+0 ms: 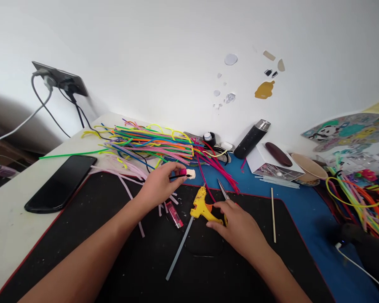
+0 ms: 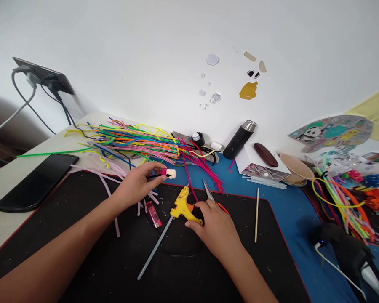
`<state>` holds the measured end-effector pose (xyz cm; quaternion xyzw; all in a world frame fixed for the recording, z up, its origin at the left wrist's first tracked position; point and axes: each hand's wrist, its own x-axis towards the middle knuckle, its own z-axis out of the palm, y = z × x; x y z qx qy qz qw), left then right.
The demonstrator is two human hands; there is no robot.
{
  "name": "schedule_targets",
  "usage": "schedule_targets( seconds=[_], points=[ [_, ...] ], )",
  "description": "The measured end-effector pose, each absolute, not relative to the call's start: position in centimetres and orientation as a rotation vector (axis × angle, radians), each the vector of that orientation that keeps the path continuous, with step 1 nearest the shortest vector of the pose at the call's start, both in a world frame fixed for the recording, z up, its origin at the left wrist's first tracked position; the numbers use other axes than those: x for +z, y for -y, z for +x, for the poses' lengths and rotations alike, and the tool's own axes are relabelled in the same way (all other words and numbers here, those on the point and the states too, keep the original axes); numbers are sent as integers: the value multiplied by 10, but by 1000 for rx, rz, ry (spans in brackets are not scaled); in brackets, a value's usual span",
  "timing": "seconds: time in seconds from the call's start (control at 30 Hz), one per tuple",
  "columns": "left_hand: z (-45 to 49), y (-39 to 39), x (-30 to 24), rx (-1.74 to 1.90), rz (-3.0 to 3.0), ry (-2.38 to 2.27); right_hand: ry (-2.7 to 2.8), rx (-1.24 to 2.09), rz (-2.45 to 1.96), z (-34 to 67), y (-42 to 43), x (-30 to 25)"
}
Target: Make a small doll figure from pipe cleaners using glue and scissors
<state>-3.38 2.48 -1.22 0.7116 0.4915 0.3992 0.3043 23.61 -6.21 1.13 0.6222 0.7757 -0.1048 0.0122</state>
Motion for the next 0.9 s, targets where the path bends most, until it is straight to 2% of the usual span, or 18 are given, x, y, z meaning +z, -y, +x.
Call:
schedule_targets(
  seconds=[0.2,0.47,0.6,0.9],
  points=[
    [-34,-26,-13,1047,1854,-1323,-2469,-302,1860,231,71,4],
    [-35,-27,-16,1047,1838,-1352,-2733,-275,2010,224,58,-5],
    [-35,-28,-16,1065,1826,-1344,-2762,-303,1902,210,49,-7],
    [-36,-26,-12,1069,1837,-1336,-2787,-379,1962,212,39,-2]
  ],
)
